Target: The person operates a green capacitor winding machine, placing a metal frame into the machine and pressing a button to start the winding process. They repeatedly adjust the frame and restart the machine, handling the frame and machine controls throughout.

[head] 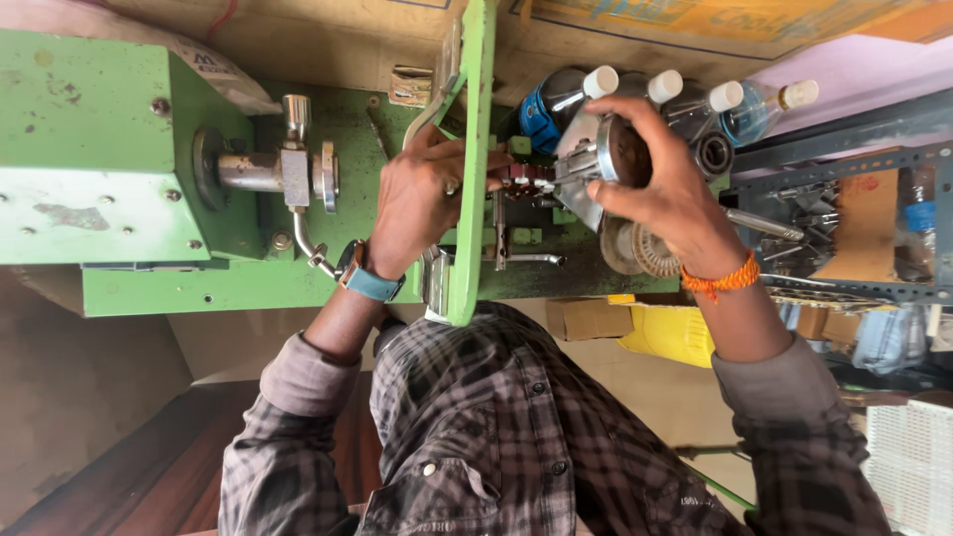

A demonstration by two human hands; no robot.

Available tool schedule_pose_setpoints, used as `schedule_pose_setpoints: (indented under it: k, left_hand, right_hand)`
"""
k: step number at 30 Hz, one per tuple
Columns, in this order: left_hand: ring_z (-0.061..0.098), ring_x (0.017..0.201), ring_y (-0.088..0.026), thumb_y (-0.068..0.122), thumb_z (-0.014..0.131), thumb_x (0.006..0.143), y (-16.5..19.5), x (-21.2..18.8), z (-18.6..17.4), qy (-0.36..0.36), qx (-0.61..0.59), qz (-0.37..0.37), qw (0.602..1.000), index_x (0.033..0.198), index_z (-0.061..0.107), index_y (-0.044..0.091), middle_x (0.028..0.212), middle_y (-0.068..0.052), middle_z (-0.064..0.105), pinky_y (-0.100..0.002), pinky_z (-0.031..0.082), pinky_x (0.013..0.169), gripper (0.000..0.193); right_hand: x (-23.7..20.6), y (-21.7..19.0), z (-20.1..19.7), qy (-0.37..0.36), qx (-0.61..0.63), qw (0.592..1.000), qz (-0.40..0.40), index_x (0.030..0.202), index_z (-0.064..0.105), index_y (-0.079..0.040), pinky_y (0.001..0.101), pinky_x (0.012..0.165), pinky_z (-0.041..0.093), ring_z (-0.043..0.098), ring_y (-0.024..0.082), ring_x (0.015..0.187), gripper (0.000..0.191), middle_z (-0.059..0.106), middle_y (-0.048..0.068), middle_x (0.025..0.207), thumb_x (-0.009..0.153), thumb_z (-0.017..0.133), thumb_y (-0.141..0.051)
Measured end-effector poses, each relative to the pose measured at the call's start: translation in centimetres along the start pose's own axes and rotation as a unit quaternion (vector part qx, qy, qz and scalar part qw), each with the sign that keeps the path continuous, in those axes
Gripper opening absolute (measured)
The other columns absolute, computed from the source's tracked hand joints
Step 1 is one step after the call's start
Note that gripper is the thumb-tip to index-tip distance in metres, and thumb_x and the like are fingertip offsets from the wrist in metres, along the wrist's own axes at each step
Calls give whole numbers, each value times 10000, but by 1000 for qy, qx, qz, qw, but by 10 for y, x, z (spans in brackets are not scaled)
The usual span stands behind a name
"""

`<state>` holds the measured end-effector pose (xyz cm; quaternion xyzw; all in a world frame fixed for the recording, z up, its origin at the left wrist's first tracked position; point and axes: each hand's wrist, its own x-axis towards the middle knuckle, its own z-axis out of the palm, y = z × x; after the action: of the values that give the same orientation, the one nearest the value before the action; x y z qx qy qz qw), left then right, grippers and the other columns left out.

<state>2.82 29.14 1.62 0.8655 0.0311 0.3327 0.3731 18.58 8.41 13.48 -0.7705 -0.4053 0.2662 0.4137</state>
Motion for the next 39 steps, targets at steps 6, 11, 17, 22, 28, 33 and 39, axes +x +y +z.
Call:
schedule_pose_setpoints:
  k: [6, 11, 17, 22, 28, 33, 39]
  left_hand:
    - [639, 962, -266, 223, 841, 860, -10, -10, -3, 5, -14, -25, 1000, 1139, 788, 137, 1075, -36, 748, -397, 546, 821, 297]
    - [685, 1009, -149, 72, 640, 1037, 28, -8, -36, 223, -309, -264, 886, 1198, 711, 38, 1162, -86, 730, -274, 554, 876, 179]
    - [653, 1299, -258, 185, 643, 1050, 176, -47, -40, 158, -376, -137, 903, 1356, 594, 16, 1427, -137, 599, -385, 604, 1072, 353]
    - [567, 1314, -195, 263, 738, 979, 170, -22, 20, -3, -627, -209, 750, 1531, 432, 41, 1410, -89, 576, -375, 467, 1128, 669]
    - [619, 1166, -202, 199, 761, 977, 149, -34, 59, 91, -655, -284, 695, 1426, 551, -37, 1264, -98, 673, -365, 513, 1001, 549]
    - [654, 1133, -215, 128, 790, 960, 143, -39, 61, 229, -502, -248, 796, 1367, 655, -20, 1260, -120, 692, -352, 544, 991, 454]
    - [630, 1322, -252, 68, 835, 886, 168, -26, 22, 177, -171, -12, 969, 1344, 692, 187, 1392, -139, 620, -315, 563, 1090, 494]
  right_hand:
    - [-21, 18, -19, 90, 205, 975, -17, 1477, 535, -93, 331, 919, 544, 574, 185, 1098, 744, 552, 49, 1248, 796, 802, -228]
    - [-40, 42, -58, 119, 331, 914, -201, 1506, 462, -132, 316, 985, 554, 600, 187, 1129, 833, 559, 76, 1233, 816, 892, -317]
    - [-49, 56, -38, 4, 362, 867, -343, 1605, 345, -362, 300, 880, 560, 650, 231, 1114, 977, 579, 193, 1312, 808, 904, -279]
    - [-40, 41, -9, -126, 431, 812, -374, 1562, 506, -324, 316, 831, 575, 672, 281, 1073, 884, 607, 244, 1305, 782, 915, -239]
    - [-25, 48, -19, -103, 150, 912, -368, 1569, 441, -256, 374, 1040, 526, 616, 257, 1231, 948, 593, 138, 1408, 744, 892, -374]
    - [-40, 38, 20, -23, 310, 931, -191, 1614, 262, -208, 354, 1069, 574, 619, 220, 1298, 1165, 545, 145, 1461, 721, 912, -578]
    - [-51, 14, 79, 86, 552, 813, -161, 1626, 286, -104, 368, 995, 545, 630, 223, 1150, 1209, 603, 131, 1291, 707, 930, -554]
